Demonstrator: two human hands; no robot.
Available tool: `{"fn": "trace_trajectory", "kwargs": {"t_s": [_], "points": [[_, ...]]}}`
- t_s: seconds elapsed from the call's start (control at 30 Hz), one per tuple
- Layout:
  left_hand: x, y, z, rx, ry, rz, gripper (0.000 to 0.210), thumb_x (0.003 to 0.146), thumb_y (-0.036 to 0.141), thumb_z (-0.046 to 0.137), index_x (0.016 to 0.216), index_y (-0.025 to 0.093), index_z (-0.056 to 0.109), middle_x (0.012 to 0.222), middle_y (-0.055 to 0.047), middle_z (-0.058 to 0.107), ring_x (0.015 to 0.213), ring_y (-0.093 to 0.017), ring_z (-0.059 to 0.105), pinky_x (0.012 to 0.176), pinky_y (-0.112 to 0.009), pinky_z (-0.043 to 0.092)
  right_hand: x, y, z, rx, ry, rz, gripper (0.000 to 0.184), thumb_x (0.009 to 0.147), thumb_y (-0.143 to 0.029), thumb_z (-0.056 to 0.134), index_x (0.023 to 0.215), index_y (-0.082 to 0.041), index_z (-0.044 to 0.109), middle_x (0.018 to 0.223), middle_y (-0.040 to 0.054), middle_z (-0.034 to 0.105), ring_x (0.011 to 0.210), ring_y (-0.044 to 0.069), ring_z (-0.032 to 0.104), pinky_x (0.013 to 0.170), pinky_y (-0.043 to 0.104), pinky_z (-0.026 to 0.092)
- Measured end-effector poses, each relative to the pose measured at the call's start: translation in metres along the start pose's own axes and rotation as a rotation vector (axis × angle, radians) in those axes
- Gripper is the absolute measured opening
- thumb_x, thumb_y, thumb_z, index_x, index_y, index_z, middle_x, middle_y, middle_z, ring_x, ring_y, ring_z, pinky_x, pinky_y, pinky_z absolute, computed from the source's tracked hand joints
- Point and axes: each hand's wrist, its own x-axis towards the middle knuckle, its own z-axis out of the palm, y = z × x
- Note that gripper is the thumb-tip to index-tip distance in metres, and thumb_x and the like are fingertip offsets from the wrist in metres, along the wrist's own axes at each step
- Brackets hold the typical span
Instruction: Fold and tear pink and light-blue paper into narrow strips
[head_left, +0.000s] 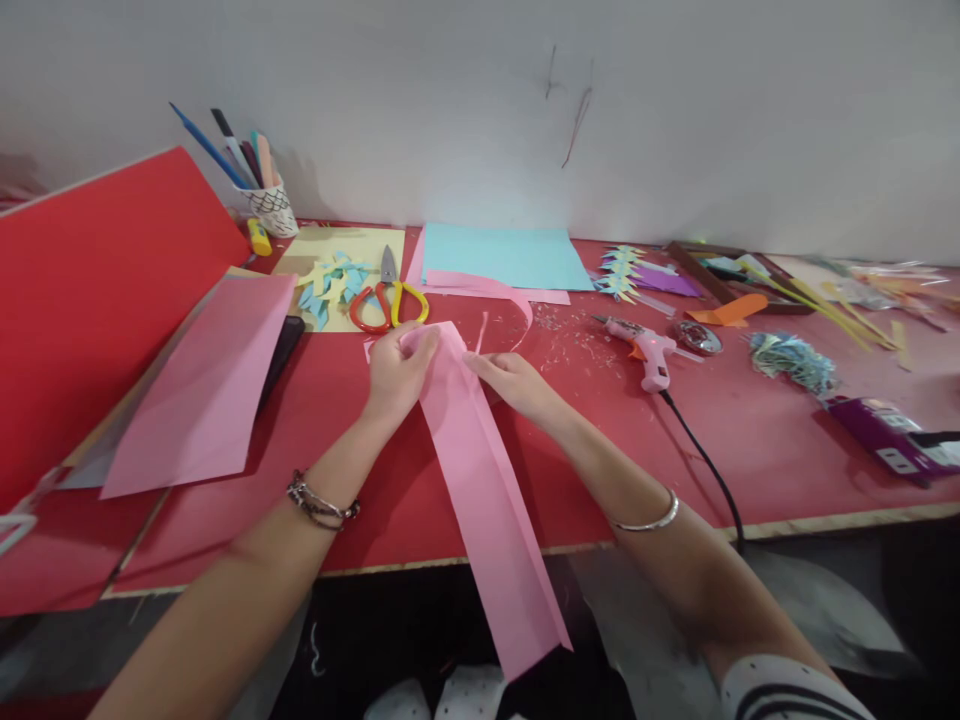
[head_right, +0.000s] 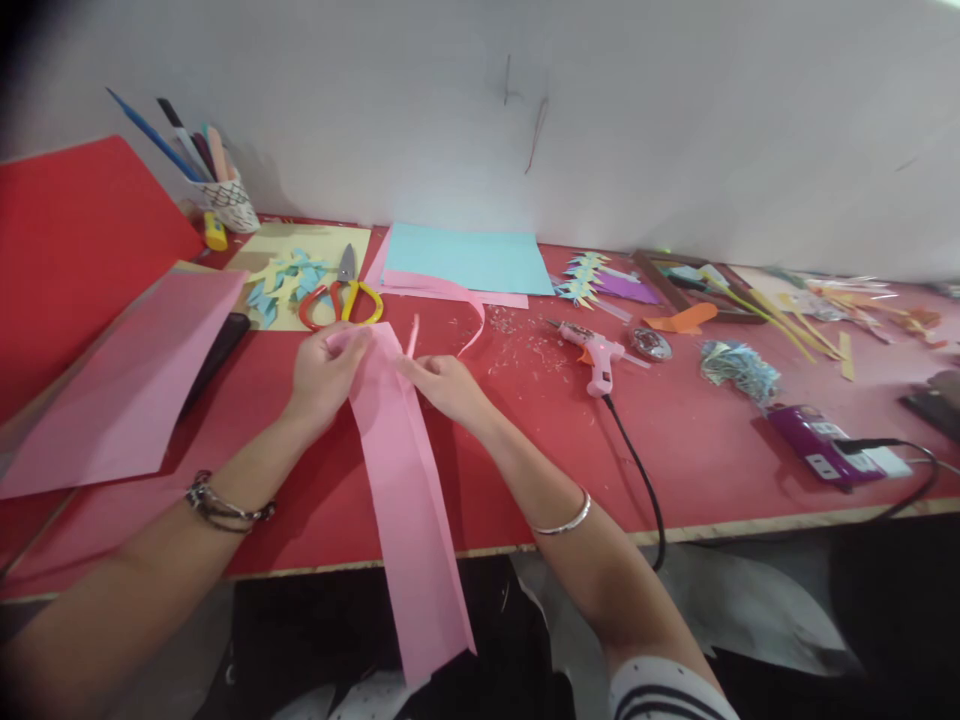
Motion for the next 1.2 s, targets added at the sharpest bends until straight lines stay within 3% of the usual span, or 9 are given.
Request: {"fn": "trace_trajectory", "kwargs": {"t_s": [0.13,0.3,0.43,0.57,0.67,0.8,0.93,1.07,1.2], "points": [[0.000,0.000,0.001,0.006,0.030,0.011,0.017,0.069,0.034,0.054,0.060,0.019,0.052,0.055,0.003,0.046,0.058,-0.012,0.046,0.054,-0.023,0.038,0.000,0.003,0.001,-0.144,-0.011,-0.089,0.034,0.074,-0.033,0.046,0.048,-0.019,0.029,0.049,-0.0064,0.023,0.046,0.005,0.023,0.046,0.023,0.018],[-0.001,-0.001,0.001,0.026,-0.002,0.054,0.019,0.069,0.034,0.052,0.058,0.019,0.051,0.053,0.005,0.042,0.053,-0.010,0.041,0.052,-0.022,0.035,-0.001,0.004,0.007,-0.251,0.114,-0.195,0.037,0.072,-0.043,0.047,0.052,-0.020,0.026,0.052,-0.0058,0.026,0.049,0.006,0.025,0.048,0.023,0.018],[-0.001,-0.002,0.002,0.026,0.005,0.064,0.020,0.068,0.036,0.052,0.061,0.018,0.053,0.056,0.004,0.046,0.055,-0.011,0.043,0.052,-0.022,0.035,-0.001,0.006,0.011,-0.318,0.153,-0.215,0.030,0.072,-0.030,0.046,0.050,-0.019,0.029,0.051,-0.0053,0.030,0.049,0.007,0.029,0.049,0.023,0.021],[-0.001,-0.003,0.002,-0.008,0.019,0.031,0.019,0.068,0.036,0.054,0.065,0.018,0.055,0.060,0.003,0.049,0.059,-0.011,0.045,0.054,-0.022,0.037,0.000,0.007,0.010,-0.265,0.187,-0.146,0.027,0.070,-0.024,0.042,0.047,-0.019,0.028,0.048,-0.0056,0.027,0.047,0.006,0.030,0.048,0.023,0.021],[0.000,-0.003,0.002,-0.055,0.027,0.010,0.019,0.069,0.036,0.055,0.060,0.019,0.052,0.059,0.003,0.048,0.060,-0.011,0.046,0.055,-0.021,0.038,0.002,0.007,0.007,-0.127,0.120,-0.108,0.024,0.070,-0.023,0.041,0.047,-0.018,0.035,0.047,-0.0061,0.030,0.046,0.007,0.032,0.047,0.022,0.023],[0.002,-0.003,0.001,-0.160,0.019,-0.044,0.022,0.070,0.034,0.054,0.055,0.019,0.048,0.054,0.004,0.043,0.053,-0.009,0.043,0.051,-0.020,0.037,0.003,0.008,0.002,0.054,0.055,-0.052,0.021,0.071,-0.030,0.046,0.054,-0.018,0.048,0.048,-0.0062,0.037,0.046,0.007,0.034,0.048,0.022,0.026],[0.004,-0.005,0.002,-0.207,0.041,-0.068,0.018,0.069,0.034,0.054,0.061,0.018,0.053,0.057,0.004,0.047,0.054,-0.009,0.044,0.051,-0.020,0.037,0.001,0.005,0.000,0.071,0.047,-0.026,0.025,0.070,-0.040,0.052,0.060,-0.017,0.054,0.055,-0.0047,0.042,0.052,0.007,0.038,0.052,0.022,0.030],[0.003,-0.006,0.003,-0.201,0.041,-0.024,0.019,0.069,0.033,0.055,0.057,0.018,0.051,0.053,0.005,0.043,0.051,-0.008,0.039,0.048,-0.020,0.034,-0.001,0.002,0.004,-0.029,0.029,-0.094,0.030,0.069,-0.044,0.053,0.057,-0.017,0.047,0.055,-0.0059,0.037,0.051,0.006,0.033,0.050,0.022,0.026],[0.001,-0.004,0.004,-0.192,0.055,-0.021,0.018,0.068,0.031,0.056,0.057,0.018,0.050,0.052,0.006,0.040,0.048,-0.007,0.036,0.047,-0.020,0.032,0.000,0.004,0.007,-0.154,0.103,-0.174,0.032,0.070,-0.035,0.051,0.051,-0.018,0.033,0.052,-0.0069,0.025,0.049,0.005,0.025,0.048,0.023,0.020]]}}
